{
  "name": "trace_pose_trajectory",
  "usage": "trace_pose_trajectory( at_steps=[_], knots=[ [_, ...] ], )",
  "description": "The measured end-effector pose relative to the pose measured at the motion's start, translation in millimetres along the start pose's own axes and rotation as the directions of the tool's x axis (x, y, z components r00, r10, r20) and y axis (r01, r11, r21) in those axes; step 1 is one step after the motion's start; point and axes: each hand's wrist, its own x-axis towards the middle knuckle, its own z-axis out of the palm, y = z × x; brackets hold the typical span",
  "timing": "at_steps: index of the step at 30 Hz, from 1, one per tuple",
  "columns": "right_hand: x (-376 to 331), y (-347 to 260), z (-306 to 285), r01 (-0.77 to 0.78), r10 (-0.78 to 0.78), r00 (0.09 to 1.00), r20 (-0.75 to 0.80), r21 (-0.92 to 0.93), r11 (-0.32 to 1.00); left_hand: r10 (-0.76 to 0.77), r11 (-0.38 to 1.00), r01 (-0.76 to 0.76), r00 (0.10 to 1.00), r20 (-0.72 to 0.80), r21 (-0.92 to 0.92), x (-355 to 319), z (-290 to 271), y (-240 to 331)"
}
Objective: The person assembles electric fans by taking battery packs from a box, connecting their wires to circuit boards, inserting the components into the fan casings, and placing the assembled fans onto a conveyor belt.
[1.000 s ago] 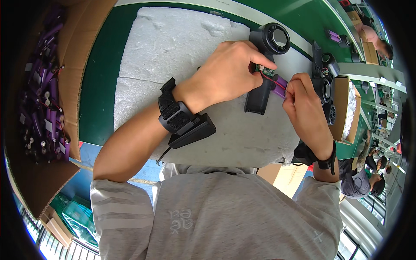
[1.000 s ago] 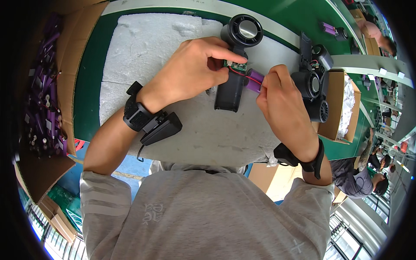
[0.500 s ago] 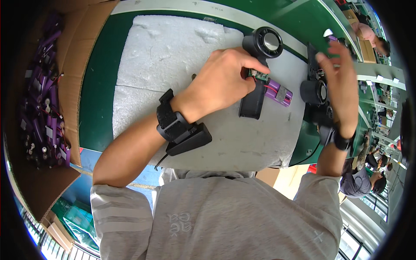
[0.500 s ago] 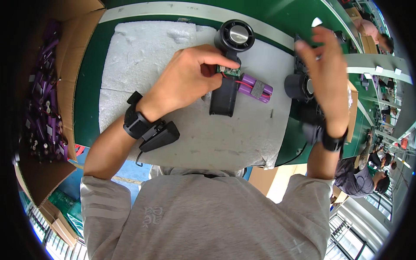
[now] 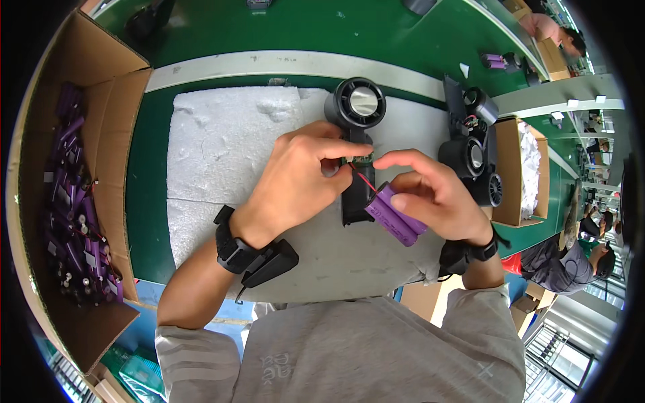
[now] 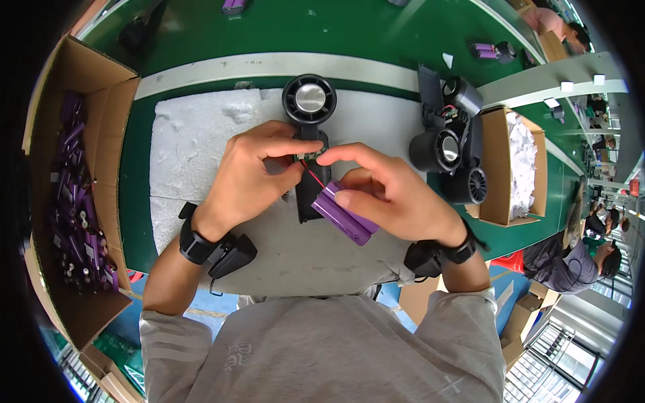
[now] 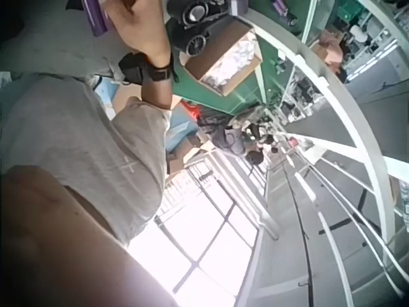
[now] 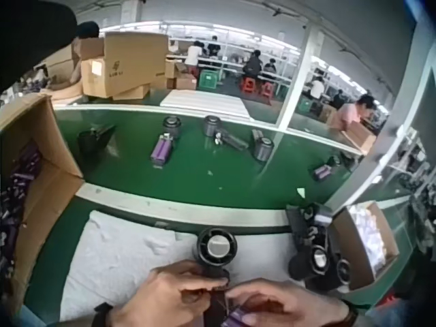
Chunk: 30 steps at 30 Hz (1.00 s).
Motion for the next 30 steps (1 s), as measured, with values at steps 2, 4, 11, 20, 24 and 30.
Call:
trace_pose_trajectory(
  at_steps=[2, 4, 11, 20, 24, 30],
  knots=[
    [-3, 3, -1, -0.026, 0.013, 0.998, 0.069, 0.197, 0.980, 0.007, 1.000, -0.007, 0.999, 0.049, 0.010, 4, -4, 1],
    [-1, 7, -4, -0.099, -0.008, 0.979, 0.204, 0.508, 0.856, 0.024, 0.999, -0.026, 0.999, 0.049, 0.045, 6, -4, -2],
    [-2, 18, -5, -0.030, -0.035, 0.982, 0.184, 0.337, 0.941, 0.115, 0.976, -0.123, 0.992, 0.051, 0.182, 7, -3, -5],
    [6, 23, 13, 0.443, -0.521, 0.852, -0.061, -0.448, 0.777, 0.173, 0.952, -0.183, 0.983, 0.061, 0.248, 5, -2, -3],
    [7, 29, 27, 0.395, -0.532, 0.824, -0.195, -0.476, 0.786, 0.182, 0.949, -0.194, 0.981, 0.072, 0.246, 4, -3, -2],
    [7, 33, 27, 0.372, -0.564, 0.808, -0.171, -0.595, 0.713, 0.203, 0.944, -0.223, 0.974, 0.103, 0.244, 6, -5, -1]
  ],
)
